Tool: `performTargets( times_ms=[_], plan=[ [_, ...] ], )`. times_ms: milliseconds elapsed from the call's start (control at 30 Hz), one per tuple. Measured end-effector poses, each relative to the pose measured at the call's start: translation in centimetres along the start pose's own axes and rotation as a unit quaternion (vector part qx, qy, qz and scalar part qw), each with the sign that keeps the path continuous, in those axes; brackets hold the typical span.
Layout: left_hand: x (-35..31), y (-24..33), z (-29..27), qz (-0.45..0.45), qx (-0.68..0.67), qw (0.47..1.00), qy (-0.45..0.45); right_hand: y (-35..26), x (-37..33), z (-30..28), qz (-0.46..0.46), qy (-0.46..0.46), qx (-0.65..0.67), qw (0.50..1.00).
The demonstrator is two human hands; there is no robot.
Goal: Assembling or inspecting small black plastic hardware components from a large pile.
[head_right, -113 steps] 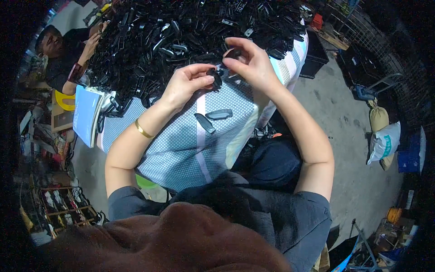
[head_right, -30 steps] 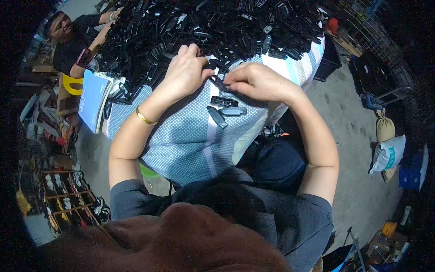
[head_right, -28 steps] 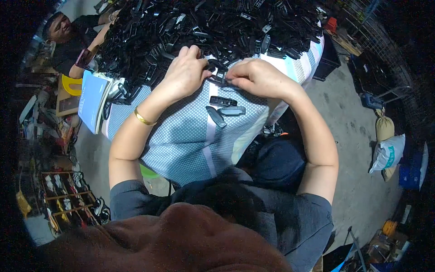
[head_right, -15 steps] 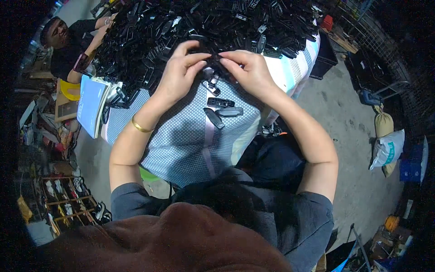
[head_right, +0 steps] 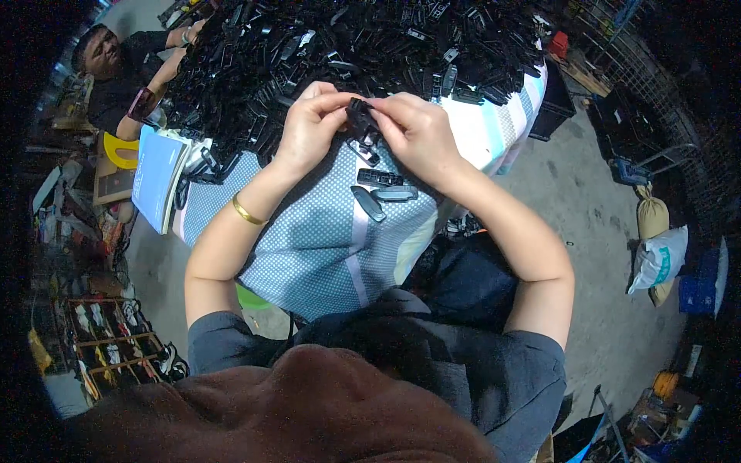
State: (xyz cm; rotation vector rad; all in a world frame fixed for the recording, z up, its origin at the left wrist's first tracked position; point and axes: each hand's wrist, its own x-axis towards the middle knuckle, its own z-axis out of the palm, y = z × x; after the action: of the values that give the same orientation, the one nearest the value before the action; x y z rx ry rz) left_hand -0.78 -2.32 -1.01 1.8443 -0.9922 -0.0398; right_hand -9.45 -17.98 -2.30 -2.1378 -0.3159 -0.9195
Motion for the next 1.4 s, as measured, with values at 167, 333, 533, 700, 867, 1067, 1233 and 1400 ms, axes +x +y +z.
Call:
performTargets(
  times_ms=[167,333,533,700,867,1067,1233,1400],
  plan=[
    [-0.6,0.3,1.0,-0.051,-0.101,0.994,0.000,-0.1,0.2,0.4,-0.085,0.012,-0.120,0.989],
    [-0.3,-0.6,0.6,-0.038,-0.170,0.984,0.033,0.0,0.7,0.5,-0.092,0.016,-0.117,0.989],
    [0.1,0.5,-0.9,-0.033,-0.181,0.983,0.003,0.3,1.2,-0.8,0.116,-0.105,0.058,0.986],
    [0.3,0.7,-1.8,0.103,-0.069,0.991,-0.053,0.1,1.0,-0.9,0.113,-0.130,0.044,0.984],
    [0.2,0.7,-1.4,0.094,-0.069,0.992,-0.044,0.0,0.5,-0.4,0.132,-0.117,0.088,0.980],
    [0.4,0.8,-1.8,-0.019,-0.076,0.994,-0.070,0.7,0.5,0.2,0.140,-0.041,0.183,0.972],
    [0.6,0.4,-2.3,0.200,0.261,0.944,0.024,0.8,0.4,0.3,0.233,-0.035,0.230,0.944],
    [0.5,1.0,-1.9,0.129,0.162,0.977,0.049,0.4,0.4,0.7,0.256,-0.025,0.280,0.925]
  ],
)
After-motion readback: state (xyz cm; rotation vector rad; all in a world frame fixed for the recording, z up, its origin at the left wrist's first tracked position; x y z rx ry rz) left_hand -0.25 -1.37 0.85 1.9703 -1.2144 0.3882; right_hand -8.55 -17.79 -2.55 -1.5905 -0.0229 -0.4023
